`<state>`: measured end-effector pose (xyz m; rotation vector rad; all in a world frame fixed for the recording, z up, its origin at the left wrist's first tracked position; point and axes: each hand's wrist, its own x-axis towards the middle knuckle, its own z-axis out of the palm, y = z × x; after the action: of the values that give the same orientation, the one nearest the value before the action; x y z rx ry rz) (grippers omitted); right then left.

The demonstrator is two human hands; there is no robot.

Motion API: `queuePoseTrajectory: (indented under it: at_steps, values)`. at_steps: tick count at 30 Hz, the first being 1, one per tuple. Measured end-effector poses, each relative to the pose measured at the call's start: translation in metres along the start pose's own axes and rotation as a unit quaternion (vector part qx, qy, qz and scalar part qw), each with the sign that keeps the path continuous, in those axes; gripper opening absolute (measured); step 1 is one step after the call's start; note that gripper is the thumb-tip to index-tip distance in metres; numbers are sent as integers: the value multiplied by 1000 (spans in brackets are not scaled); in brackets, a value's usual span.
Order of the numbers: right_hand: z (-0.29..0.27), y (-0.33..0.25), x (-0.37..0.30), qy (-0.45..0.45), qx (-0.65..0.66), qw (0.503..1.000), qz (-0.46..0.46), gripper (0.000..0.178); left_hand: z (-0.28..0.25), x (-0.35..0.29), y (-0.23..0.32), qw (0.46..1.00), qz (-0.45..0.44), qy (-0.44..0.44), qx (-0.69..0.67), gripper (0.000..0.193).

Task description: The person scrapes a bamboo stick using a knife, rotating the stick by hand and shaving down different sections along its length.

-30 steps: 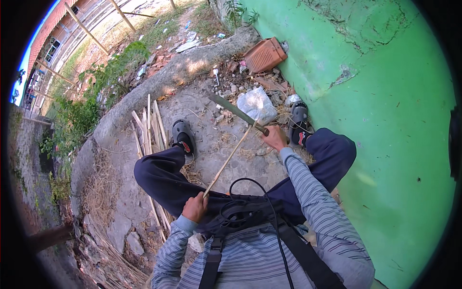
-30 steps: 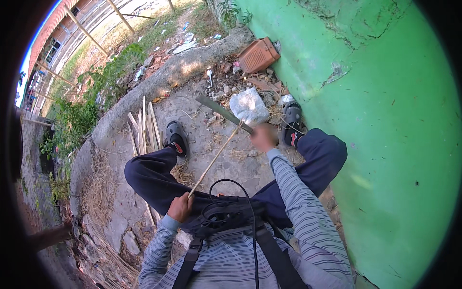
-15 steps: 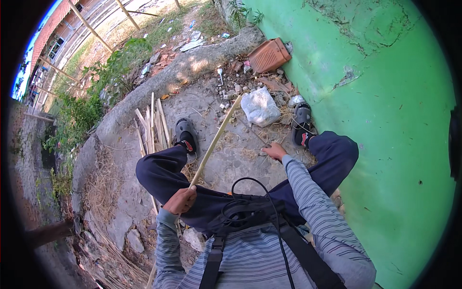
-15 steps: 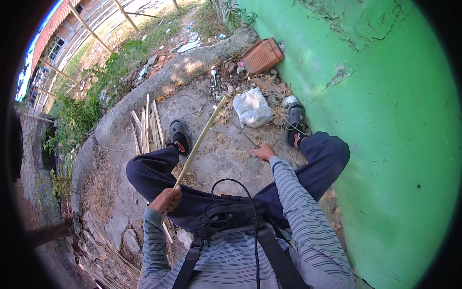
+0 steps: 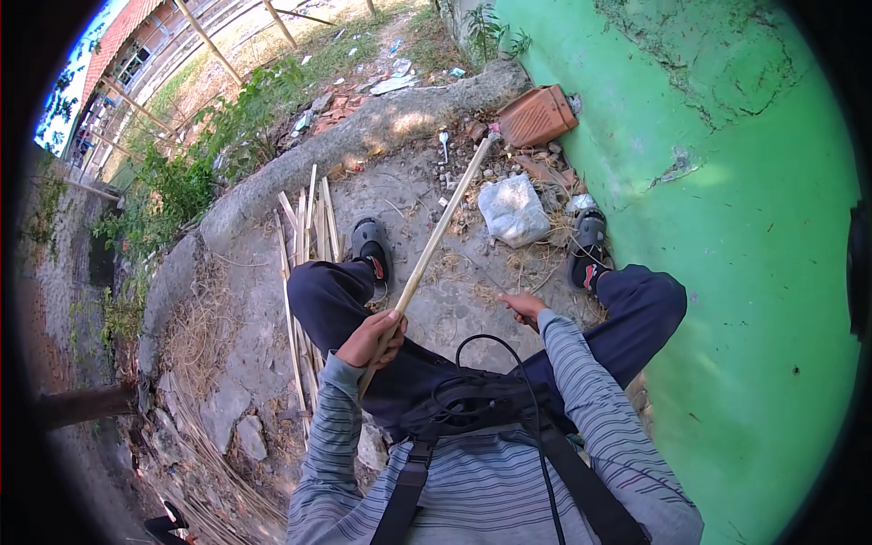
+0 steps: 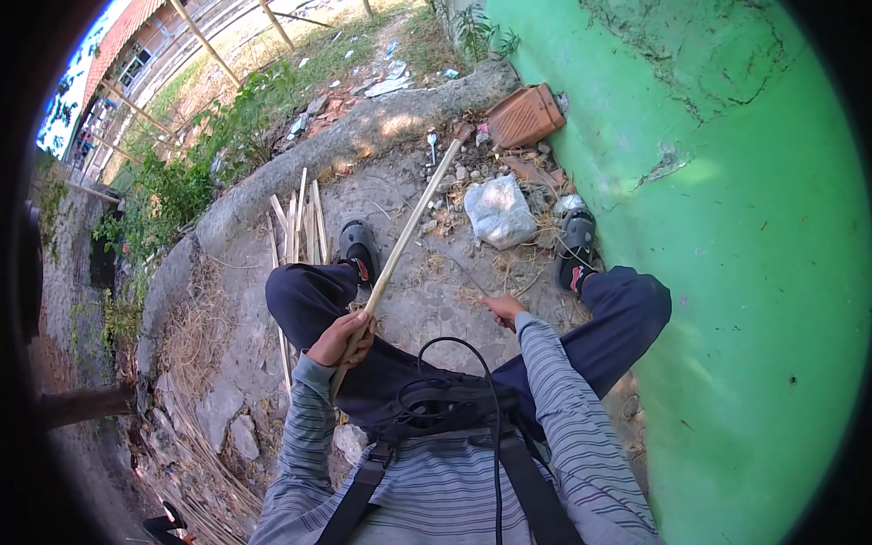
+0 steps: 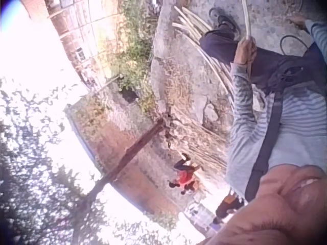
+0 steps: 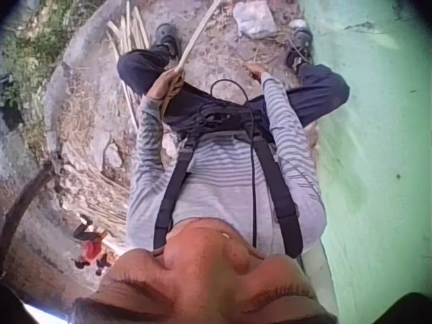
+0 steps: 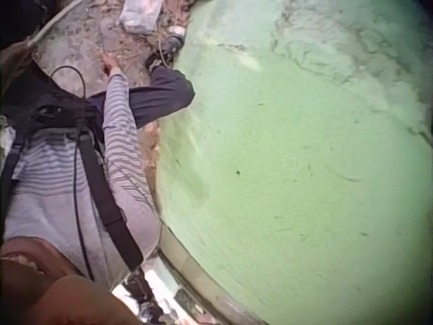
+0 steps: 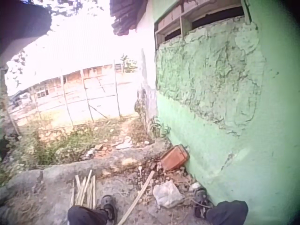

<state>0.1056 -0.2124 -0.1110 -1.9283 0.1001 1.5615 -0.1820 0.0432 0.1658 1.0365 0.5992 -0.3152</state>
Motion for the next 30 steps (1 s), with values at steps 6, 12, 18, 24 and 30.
queuePoseTrajectory:
  at_steps: [6,12,18,24,30]
  values:
    - [11,3,-16,26,-218,975,-22,39,20,9,0,1000,2,15,20,41]
    - [-2,15,-4,21,-159,987,-24,40,39,30,10,999,19,-11,41,37]
    - [26,-72,-76,-108,182,974,-79,51,29,50,-6,993,59,-4,106,37]
    - [28,-118,-130,-350,390,827,-205,53,38,66,-6,995,52,4,90,38]
    - [38,-124,-132,-357,432,806,-190,33,48,79,-10,996,24,8,83,37]
